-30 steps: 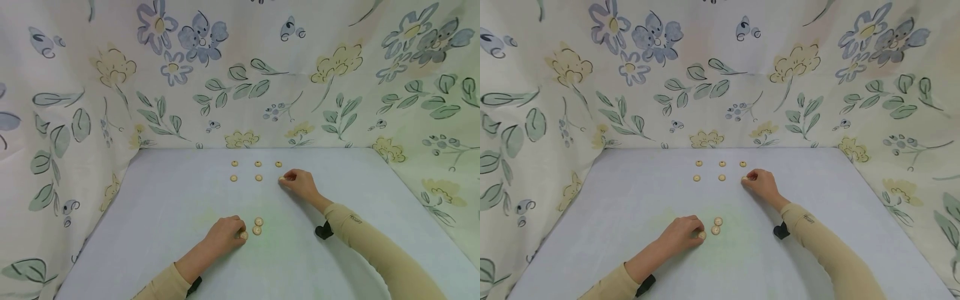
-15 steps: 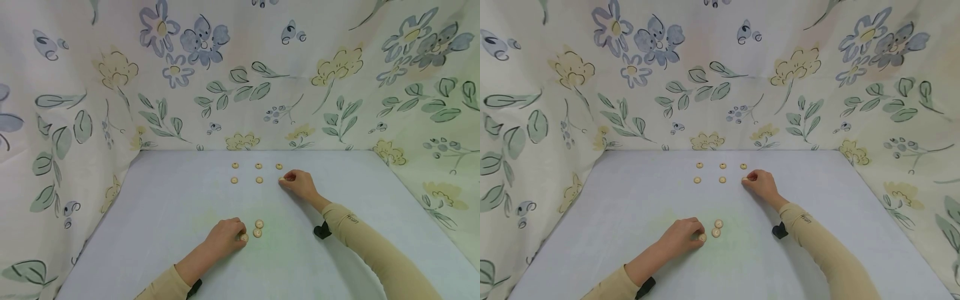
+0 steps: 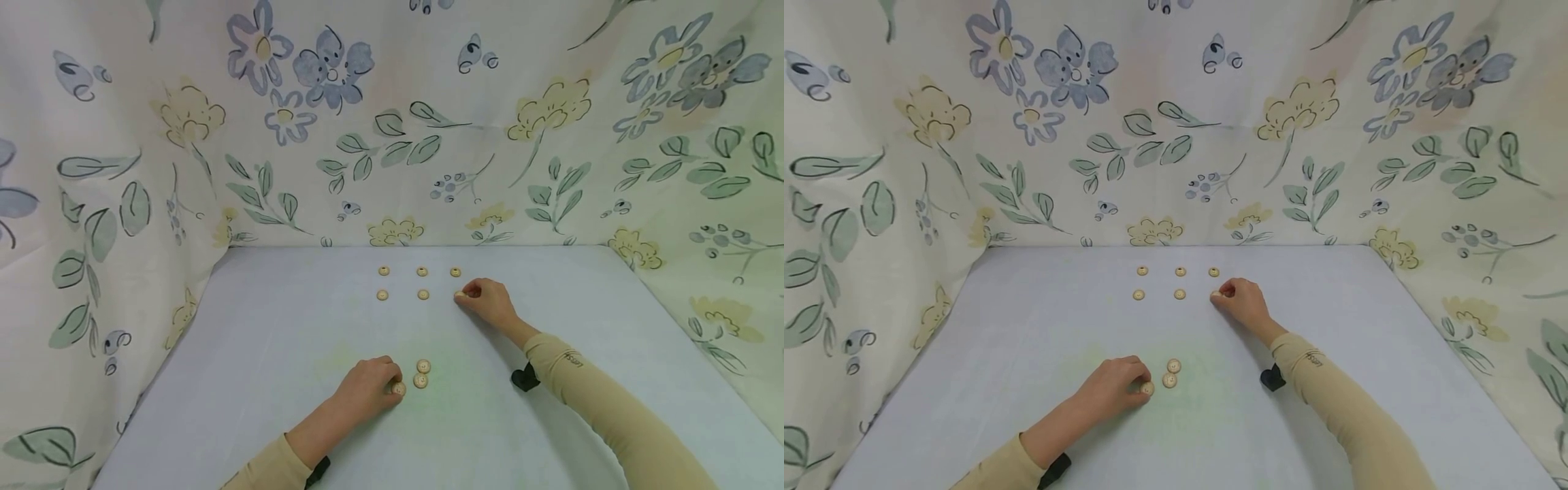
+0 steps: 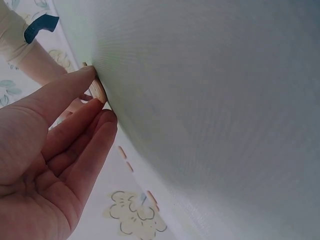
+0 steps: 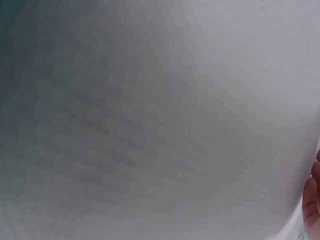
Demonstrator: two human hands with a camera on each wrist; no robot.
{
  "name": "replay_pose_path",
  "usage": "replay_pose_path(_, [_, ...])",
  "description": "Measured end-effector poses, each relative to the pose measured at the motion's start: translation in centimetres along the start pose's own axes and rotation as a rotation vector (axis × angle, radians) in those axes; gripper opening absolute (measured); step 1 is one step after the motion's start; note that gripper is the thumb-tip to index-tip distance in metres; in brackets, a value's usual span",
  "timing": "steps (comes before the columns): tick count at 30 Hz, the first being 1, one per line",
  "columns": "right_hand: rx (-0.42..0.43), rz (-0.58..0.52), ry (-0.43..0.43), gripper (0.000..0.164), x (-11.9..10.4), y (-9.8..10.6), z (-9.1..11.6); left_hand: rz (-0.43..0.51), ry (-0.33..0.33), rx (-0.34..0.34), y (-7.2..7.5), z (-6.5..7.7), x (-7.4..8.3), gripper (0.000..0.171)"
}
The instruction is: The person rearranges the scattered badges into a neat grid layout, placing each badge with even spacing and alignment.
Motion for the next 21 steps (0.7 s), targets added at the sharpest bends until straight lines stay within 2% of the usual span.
replay_pose_path(21, [-0.024, 0.001, -0.017, 0.034, -0.05, 0.11, 0.38, -0.002, 0.006, -0.006, -0.19, -0.02, -0.01, 0.009])
Point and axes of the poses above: each hand's wrist, its own z-axis away from the middle knuckle, its own y-axis out of the back of the hand, x = y × z, the point moved 9 cm from there along -z, towards the middle knuckle, and after that the axes turned 11 degrees about -z, right-handed, at the moved point
